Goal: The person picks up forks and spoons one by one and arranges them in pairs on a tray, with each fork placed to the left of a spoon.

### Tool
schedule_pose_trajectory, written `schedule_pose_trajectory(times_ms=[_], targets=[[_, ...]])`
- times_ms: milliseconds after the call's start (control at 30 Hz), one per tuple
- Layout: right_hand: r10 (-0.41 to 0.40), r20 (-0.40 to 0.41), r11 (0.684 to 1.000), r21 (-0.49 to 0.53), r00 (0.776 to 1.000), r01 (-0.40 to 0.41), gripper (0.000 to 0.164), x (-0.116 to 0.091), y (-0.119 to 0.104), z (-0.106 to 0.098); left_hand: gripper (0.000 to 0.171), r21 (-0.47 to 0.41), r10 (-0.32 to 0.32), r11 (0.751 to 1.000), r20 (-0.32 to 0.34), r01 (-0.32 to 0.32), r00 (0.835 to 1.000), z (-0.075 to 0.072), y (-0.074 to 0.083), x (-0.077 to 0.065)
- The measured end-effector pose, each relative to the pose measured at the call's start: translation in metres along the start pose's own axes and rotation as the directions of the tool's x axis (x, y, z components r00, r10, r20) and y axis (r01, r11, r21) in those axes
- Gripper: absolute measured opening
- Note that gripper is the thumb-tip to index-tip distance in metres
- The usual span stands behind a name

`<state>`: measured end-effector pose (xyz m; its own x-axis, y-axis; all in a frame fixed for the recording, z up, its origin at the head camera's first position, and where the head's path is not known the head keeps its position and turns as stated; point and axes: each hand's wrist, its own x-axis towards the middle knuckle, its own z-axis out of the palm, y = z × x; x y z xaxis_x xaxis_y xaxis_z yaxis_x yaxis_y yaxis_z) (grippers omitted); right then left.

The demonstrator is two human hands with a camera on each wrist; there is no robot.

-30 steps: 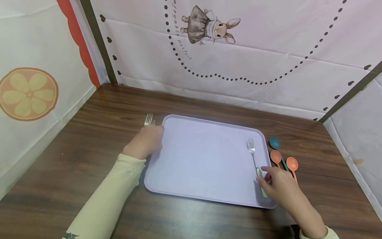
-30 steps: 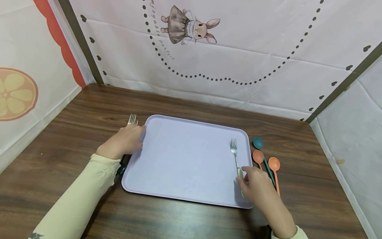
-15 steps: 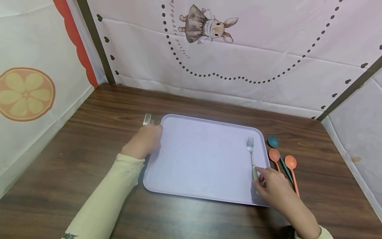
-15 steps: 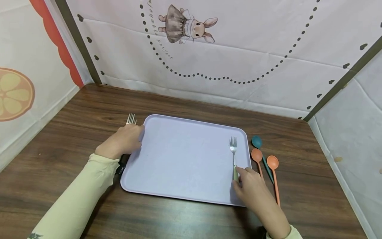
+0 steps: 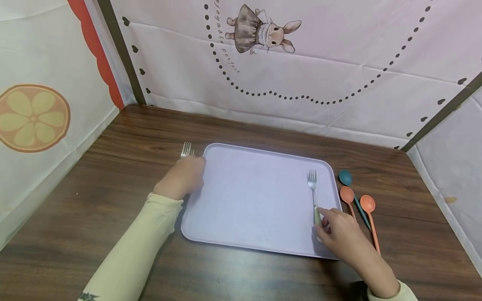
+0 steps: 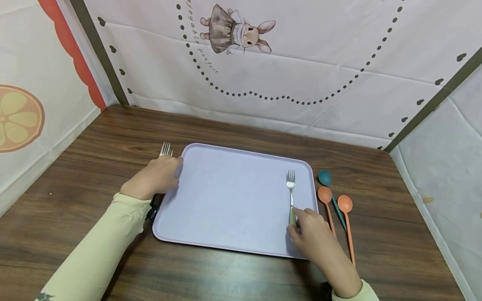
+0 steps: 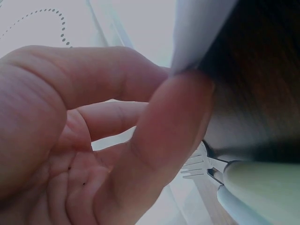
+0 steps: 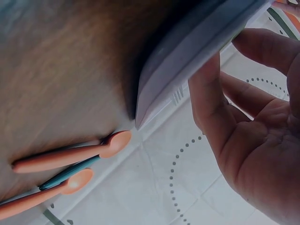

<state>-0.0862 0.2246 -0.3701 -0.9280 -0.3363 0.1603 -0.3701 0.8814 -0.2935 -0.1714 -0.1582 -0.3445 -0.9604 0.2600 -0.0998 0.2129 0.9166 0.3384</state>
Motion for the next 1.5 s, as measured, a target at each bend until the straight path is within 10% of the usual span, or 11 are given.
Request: schedule_pose_trajectory(times_ms=[1500], targets=[[0.087,-0.007,0.996,-0.024,0.996,-0.087,0.042,-0.006,0.012,-0.016,0.015,-0.017,-0.010,1.000,0.005,0.010,1.000,0.000,0.001,0.002]])
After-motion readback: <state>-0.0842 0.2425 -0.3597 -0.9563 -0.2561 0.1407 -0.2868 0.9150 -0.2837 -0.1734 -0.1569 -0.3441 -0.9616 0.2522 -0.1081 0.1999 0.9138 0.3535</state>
